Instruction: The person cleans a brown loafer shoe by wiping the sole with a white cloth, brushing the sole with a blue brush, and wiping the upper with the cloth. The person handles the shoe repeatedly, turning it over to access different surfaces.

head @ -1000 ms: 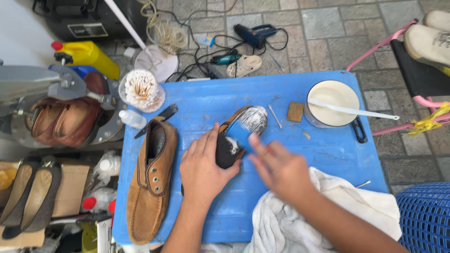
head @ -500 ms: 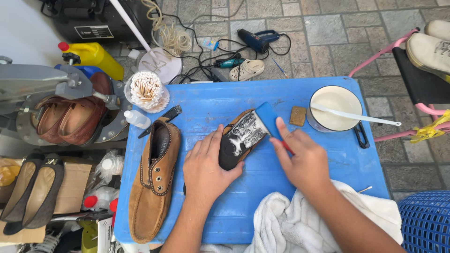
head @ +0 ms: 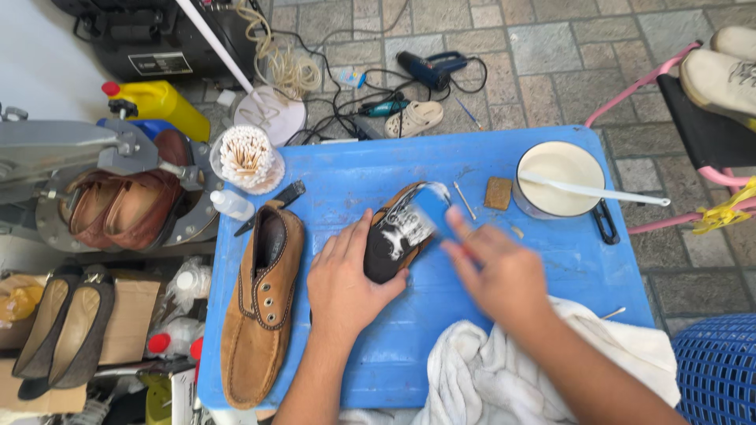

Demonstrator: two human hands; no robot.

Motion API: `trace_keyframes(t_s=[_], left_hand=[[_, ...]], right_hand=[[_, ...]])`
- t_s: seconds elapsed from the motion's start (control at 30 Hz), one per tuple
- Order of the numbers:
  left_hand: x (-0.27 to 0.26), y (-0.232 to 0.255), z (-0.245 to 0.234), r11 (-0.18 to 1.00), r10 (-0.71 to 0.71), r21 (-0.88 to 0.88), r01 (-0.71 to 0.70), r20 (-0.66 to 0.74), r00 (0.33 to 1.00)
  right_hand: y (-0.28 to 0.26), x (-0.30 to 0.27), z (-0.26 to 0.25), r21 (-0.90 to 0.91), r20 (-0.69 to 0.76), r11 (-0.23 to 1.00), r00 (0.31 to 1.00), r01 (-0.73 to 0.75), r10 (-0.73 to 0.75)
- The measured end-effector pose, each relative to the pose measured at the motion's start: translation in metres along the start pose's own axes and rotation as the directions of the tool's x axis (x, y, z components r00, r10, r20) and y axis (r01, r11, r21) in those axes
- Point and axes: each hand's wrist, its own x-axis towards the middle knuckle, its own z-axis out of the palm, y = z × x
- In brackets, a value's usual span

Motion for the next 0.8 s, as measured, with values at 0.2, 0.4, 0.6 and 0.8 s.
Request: trace_keyframes(t_s=[0.2, 0.4, 0.6, 0.8], left_hand=[[0.002, 0.000, 0.002, 1.000, 0.015, 0.009, -0.015, -0.030, 0.999], [0.001, 0.000, 0.001, 1.000, -0.006, -0.010, 0.006, -0.013, 1.000], [0.002, 0.000, 0.000, 1.000, 0.010, -0.010, -0.010, -0.023, 1.000], [-0.001, 0.004, 0.004, 0.999, -0.011, 0.050, 0.011, 0.003, 1.000]], right_hand=[[-0.021, -0.014, 0.008, -0.015, 0.100, 0.997, 0.992, 0.079, -0.077], [-0.006, 0.008, -0.017, 0.002, 0.051, 1.000, 0.999, -0.002, 0.002], [-0.027, -0.005, -0.030, -0.167, 0.187, 0.984, 0.977, -0.069, 0.101], [-0.022, 0.037, 0.003, -0.074, 0.078, 0.994, 0.994, 0.080, -0.074]])
